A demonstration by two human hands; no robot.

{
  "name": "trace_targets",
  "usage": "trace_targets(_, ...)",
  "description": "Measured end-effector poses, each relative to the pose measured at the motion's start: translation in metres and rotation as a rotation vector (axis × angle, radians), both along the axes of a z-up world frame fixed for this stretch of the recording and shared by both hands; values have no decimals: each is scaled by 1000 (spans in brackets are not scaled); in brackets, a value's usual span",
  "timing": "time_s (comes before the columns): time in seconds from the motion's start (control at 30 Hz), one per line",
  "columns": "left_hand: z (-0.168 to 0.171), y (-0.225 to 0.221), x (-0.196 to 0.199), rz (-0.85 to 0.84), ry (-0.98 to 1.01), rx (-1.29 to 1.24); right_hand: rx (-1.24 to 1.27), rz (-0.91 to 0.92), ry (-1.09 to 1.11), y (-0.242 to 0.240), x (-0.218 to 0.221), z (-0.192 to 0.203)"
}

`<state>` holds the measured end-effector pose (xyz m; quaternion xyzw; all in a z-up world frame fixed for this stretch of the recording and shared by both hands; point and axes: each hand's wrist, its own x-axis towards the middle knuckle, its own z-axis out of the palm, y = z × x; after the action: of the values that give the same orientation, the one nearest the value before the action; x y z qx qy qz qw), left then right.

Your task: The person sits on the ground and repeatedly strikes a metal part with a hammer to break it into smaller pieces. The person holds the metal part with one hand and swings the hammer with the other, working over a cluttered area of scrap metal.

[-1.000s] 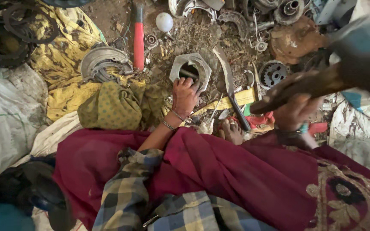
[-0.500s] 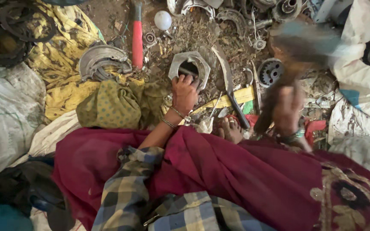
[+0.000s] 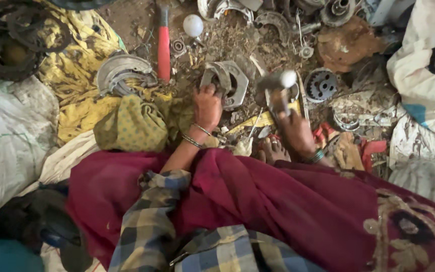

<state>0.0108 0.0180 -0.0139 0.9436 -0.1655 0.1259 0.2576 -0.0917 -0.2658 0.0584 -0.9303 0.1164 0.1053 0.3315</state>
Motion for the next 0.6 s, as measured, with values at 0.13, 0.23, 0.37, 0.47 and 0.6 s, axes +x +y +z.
trace_targets(0.13, 10, -19, -15, -118, -105, -41, 539, -94, -348, -6, 18, 79)
trace_targets(0.23, 14, -23, -20, -91, -78, 5, 629, 14, -671, -22, 16, 104)
trace_targets(0.37, 13, -18, -14, -162, 13, -22, 644, 73, -764, -46, 15, 37)
trace_targets(0.47, 8, -16, -19, -153, -13, -54, 116, 100, -433, -54, 9, -41)
trace_targets(0.6, 6, -15, -13, -106, -12, -95, -196, 153, -162, -40, 1, -66)
